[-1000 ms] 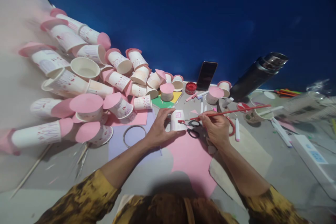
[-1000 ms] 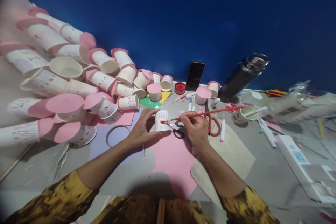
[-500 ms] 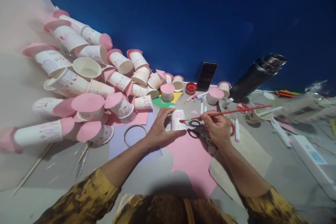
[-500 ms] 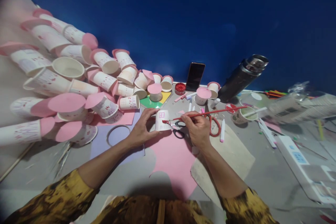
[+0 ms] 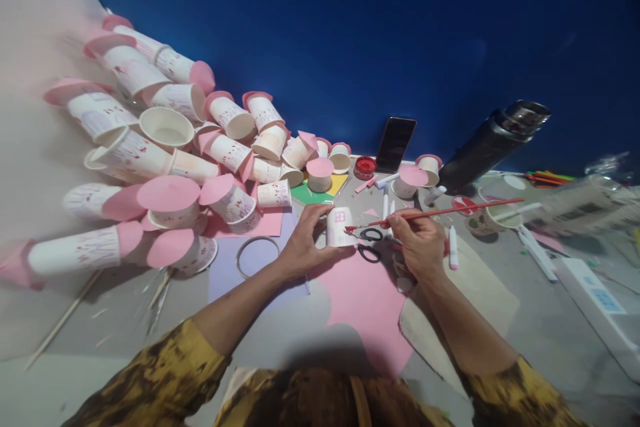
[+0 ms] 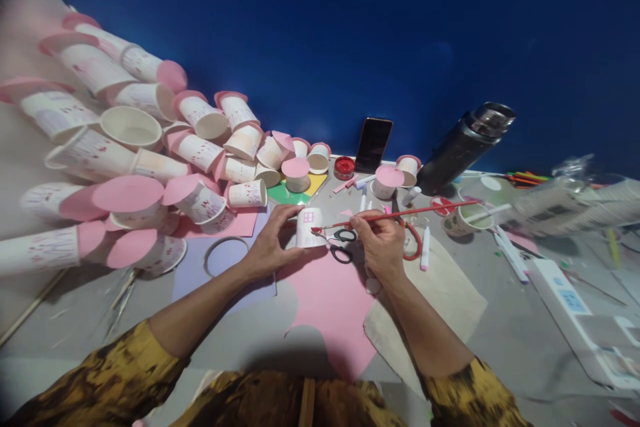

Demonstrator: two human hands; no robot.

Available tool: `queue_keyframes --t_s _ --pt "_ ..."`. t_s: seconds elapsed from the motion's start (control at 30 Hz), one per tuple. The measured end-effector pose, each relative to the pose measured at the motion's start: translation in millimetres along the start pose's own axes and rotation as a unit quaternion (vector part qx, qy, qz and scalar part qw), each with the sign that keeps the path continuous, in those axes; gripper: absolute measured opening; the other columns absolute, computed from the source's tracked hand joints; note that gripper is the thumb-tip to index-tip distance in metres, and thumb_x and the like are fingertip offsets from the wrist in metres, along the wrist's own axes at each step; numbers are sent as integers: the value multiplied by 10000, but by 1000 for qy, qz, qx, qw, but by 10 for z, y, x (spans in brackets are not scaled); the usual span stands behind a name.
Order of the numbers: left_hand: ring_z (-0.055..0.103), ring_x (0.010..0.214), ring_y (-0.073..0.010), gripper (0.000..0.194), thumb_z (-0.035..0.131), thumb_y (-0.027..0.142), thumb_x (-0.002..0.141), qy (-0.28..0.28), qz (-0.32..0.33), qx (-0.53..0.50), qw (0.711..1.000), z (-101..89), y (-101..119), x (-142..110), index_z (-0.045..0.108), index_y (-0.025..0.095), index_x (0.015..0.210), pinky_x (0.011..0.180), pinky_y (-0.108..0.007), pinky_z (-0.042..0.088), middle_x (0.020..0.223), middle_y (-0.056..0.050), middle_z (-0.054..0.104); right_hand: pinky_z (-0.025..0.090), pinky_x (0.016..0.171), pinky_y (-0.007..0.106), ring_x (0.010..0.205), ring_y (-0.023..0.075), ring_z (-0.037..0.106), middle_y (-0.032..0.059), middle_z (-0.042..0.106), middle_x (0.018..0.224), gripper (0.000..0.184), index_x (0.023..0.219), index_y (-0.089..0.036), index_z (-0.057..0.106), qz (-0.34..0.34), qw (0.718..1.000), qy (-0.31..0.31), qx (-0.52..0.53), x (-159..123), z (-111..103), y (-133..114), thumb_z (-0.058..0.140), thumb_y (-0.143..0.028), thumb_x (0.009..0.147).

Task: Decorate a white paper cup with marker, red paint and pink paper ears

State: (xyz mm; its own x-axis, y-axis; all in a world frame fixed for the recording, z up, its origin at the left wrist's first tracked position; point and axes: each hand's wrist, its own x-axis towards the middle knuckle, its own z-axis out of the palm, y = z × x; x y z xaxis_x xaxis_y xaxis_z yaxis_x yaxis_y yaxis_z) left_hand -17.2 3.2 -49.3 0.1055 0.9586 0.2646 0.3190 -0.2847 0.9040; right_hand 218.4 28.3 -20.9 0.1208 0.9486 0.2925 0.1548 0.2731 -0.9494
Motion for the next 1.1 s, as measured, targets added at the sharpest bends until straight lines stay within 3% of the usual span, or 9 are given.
queue_keyframes --t_s 0.23,0.5,0.7,0.9,1.1 --pt "563 1319 -312 804 953 399 688 -9 2 0 1000 1 9 -6 561 306 1384 1114 -510 528 1368 -86 516 507 512 250 546 152 655 23 744 630 191 704 -202 772 -16 999 -23 -32 -44 57 -36 783 -354 819" --pt "560 1312 -310 808 957 400 682 -10 -4 3 1000 7 -6 -6 563 304 1381 1109 -515 528 1362 -85 513 525 506 252 547 156 663 20 754 645 181 725 -208 770 -21 999 18 -33 -47 43 -63 779 -356 829" --pt "548 1325 -312 813 957 401 685 -11 2 5 1000 13 -20 -10 550 313 1383 1107 -512 531 1365 -81 503 560 545 266 560 161 673 23 750 648 209 721 -207 777 -44 998 -18 -47 -56 63 -48 777 -380 838" --pt "549 1326 -298 813 960 387 685 -12 -6 11 1000 12 1 -22 547 319 1383 1122 -495 524 1366 -71 496 573 560 275 560 159 671 16 760 665 186 725 -217 772 -54 997 13 -46 -50 49 -59 770 -356 848" --pt "556 1309 -310 818 943 401 693 -14 2 4 1000 24 -20 -20 541 314 1400 1104 -511 533 1357 -84 483 557 549 264 581 167 691 17 759 660 185 716 -219 777 -44 998 -20 -51 -61 78 -63 780 -361 834"
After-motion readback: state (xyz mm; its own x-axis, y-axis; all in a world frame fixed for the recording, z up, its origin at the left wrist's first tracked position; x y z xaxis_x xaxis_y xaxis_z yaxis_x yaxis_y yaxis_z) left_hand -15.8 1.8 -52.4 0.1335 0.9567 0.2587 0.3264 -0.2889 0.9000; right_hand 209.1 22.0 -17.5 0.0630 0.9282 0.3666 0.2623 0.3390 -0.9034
